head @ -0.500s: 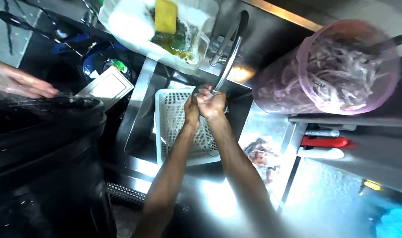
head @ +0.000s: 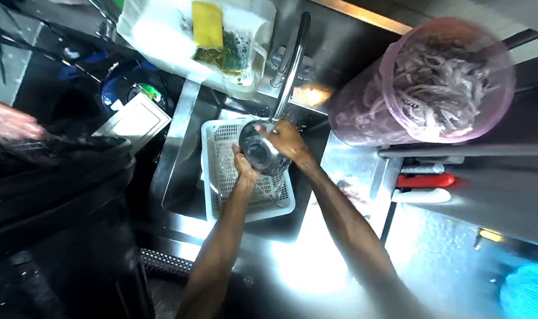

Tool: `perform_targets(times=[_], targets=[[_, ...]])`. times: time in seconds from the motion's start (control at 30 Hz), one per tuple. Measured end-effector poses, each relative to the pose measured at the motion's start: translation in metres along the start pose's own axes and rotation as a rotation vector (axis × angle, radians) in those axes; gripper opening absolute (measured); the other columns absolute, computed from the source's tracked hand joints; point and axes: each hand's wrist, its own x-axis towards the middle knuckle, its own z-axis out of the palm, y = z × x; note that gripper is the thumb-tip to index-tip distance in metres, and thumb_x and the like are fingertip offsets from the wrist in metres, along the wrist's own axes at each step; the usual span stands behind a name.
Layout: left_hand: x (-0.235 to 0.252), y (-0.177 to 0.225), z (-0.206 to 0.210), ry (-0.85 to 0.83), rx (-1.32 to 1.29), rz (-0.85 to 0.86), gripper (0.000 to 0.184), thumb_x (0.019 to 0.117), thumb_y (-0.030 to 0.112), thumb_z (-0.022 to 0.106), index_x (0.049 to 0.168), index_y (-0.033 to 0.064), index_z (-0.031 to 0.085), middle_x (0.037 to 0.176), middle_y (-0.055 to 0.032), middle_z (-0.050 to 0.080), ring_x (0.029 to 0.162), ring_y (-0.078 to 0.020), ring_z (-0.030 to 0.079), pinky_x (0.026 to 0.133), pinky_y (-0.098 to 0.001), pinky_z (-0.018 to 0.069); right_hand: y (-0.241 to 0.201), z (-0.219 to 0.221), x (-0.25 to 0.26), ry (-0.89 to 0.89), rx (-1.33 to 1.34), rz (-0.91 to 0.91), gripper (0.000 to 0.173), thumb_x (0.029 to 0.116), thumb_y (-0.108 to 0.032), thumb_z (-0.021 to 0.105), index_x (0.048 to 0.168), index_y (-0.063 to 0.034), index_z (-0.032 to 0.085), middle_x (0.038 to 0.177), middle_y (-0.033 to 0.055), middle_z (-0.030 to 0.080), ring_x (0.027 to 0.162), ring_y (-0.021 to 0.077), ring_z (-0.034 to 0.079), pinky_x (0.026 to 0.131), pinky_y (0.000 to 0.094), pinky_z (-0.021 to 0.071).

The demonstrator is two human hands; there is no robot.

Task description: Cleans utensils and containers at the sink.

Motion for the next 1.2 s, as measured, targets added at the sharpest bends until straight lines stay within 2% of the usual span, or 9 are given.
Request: perform_targets(times=[0.13,0.23,0.33,0.4,0.53,0.77,0.97,1.07,1.2], targets=[[-0.001,0.011,0.023,-0.33,-0.04,-0.384,0.082,0.0915,0.083,0.008,0.099,0.0232,0.063,0.085,-0.0014,0.069,0.078,-0.0165,0.067,0.063,-0.039,0.0569,-0.004,0.002,-0.071,0.06,-0.26,-0.289,0.017,0.1035,-0.024,0.061,0.103,-0.0125,0.073,0.085,0.0122,0.07,0.08,0.0311,0.069,0.069,0.0529,0.0571],[0.005,0.049,0.032,-0.661,-0.055,-0.513,0.084,0.0904,0.085,0.022,0.122,0.0193,0.064,0.11,-0.0106,0.071,0.1,-0.0261,0.069,0.081,-0.0503,0.0589,0.034,0.005,-0.087,0.114,-0.502,-0.524,0.026,0.0994,-0.011,0.06,0.117,-0.0203,0.076,0.117,0.0005,0.075,0.13,0.0279,0.059,0.113,0.0489,0.0434],[-0.002,0.088,0.034,-0.775,0.297,-0.381,0.045,0.1074,0.048,0.035,0.124,0.017,0.063,0.107,-0.0065,0.073,0.096,-0.0187,0.071,0.08,-0.0404,0.0617,0.072,-0.005,-0.105,0.149,-0.514,-0.677,0.035,0.0962,-0.004,0.059,0.122,-0.021,0.077,0.141,-0.0012,0.065,0.151,0.0339,0.035,0.127,0.0584,0.019],[-0.013,0.106,0.033,-0.714,0.731,-0.188,0.027,0.1085,0.029,0.047,0.125,0.0134,0.061,0.104,-0.0032,0.073,0.091,-0.0138,0.071,0.078,-0.0342,0.0616,0.088,-0.012,-0.12,0.186,-0.476,-0.659,0.029,0.0967,-0.009,0.061,0.116,-0.0212,0.079,0.15,0.0037,0.057,0.154,0.0376,0.027,0.127,0.0635,0.0145],[-0.028,0.103,0.01,-0.713,0.847,0.197,0.033,0.1038,0.04,0.059,0.13,0.0209,0.065,0.116,-0.0016,0.071,0.099,-0.0138,0.07,0.085,-0.0371,0.0598,0.105,-0.009,-0.155,0.357,-0.159,-0.432,0.021,0.1006,-0.021,0.064,0.113,-0.0168,0.08,0.152,0.0047,0.054,0.153,0.031,0.031,0.125,0.0531,0.0287],[0.006,0.018,0.022,-0.569,0.096,-0.108,0.03,0.1052,0.032,0.051,0.128,0.0144,0.06,0.112,-0.0055,0.071,0.102,-0.0184,0.069,0.088,-0.0431,0.0594,0.087,0.022,-0.188,0.575,0.33,-0.141,0.018,0.099,-0.016,0.066,0.108,-0.007,0.079,0.131,0.0076,0.07,0.125,0.0216,0.064,0.106,0.0404,0.0538],[-0.014,0.041,0.075,-0.544,0.619,-0.022,0.043,0.0992,0.017,0.067,0.138,0.0064,0.051,0.119,-0.0097,0.068,0.105,-0.0201,0.068,0.09,-0.0415,0.0594,0.084,0.034,-0.19,0.567,0.422,-0.126,0.019,0.0999,-0.015,0.065,0.109,-0.0057,0.078,0.129,0.0086,0.071,0.121,0.0228,0.066,0.103,0.0407,0.0564],[-0.022,0.07,0.08,-0.593,0.934,0.219,0.042,0.1022,0.023,0.062,0.139,0.0058,0.052,0.13,-0.0087,0.064,0.119,-0.0152,0.062,0.103,-0.0379,0.0531,0.09,0.036,-0.194,0.547,0.418,-0.134,0.019,0.1006,-0.016,0.065,0.11,-0.0065,0.078,0.129,0.0082,0.07,0.121,0.0219,0.066,0.103,0.0404,0.0571],[-0.049,0.103,0.055,-0.602,0.932,0.394,0.039,0.108,0.022,0.049,0.146,0.0145,0.053,0.136,-0.0047,0.063,0.12,-0.015,0.062,0.102,-0.0412,0.0527,0.097,0.032,-0.205,0.54,0.417,-0.146,0.021,0.1015,-0.016,0.063,0.111,-0.0046,0.077,0.128,0.0108,0.07,0.119,0.0219,0.067,0.101,0.0386,0.0578]])
